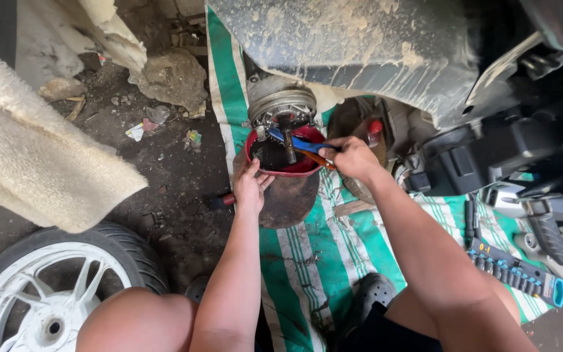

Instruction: Cleaning motorcycle brake shoes and the wheel hub using a brush and cleaning fluid.

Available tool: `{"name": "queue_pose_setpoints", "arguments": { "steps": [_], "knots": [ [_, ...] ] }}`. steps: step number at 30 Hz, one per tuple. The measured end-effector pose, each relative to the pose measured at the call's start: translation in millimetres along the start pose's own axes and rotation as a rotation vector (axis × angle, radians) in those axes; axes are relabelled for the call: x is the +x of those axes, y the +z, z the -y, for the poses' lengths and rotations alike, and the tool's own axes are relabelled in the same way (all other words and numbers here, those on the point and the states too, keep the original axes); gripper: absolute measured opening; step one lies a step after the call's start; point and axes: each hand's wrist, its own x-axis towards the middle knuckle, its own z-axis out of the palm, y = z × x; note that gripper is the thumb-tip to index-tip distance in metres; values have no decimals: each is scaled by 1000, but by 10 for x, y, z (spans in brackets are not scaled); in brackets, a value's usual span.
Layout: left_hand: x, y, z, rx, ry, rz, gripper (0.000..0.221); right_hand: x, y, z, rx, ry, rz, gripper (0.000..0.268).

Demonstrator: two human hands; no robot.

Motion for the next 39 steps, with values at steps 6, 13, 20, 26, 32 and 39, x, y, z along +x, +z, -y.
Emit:
{"name": "queue_pose_setpoints", "arguments": {
  "steps": [6,13,20,26,32,39],
  "knots": [
    [-301,160,-111,17,6,-8,53,-186,-387,96,-417,58,-117,36],
    [-845,378,-524,76,35,49,61,66,-219,66,-463,6,-99,37],
    [43,-157,-14,-3,-4,15,75,387,268,-355,98,18,-3,37],
    [76,-113,62,-15,-5,8,74,-114,-302,50,-469,47,-153,37],
    [-219,66,-83,15,14,9,78,-402,-204,390,-598,113,-158,40],
    [-212,15,-80,70,15,71,74,-291,-127,363,-478,64,-141,35]
  ]
}}
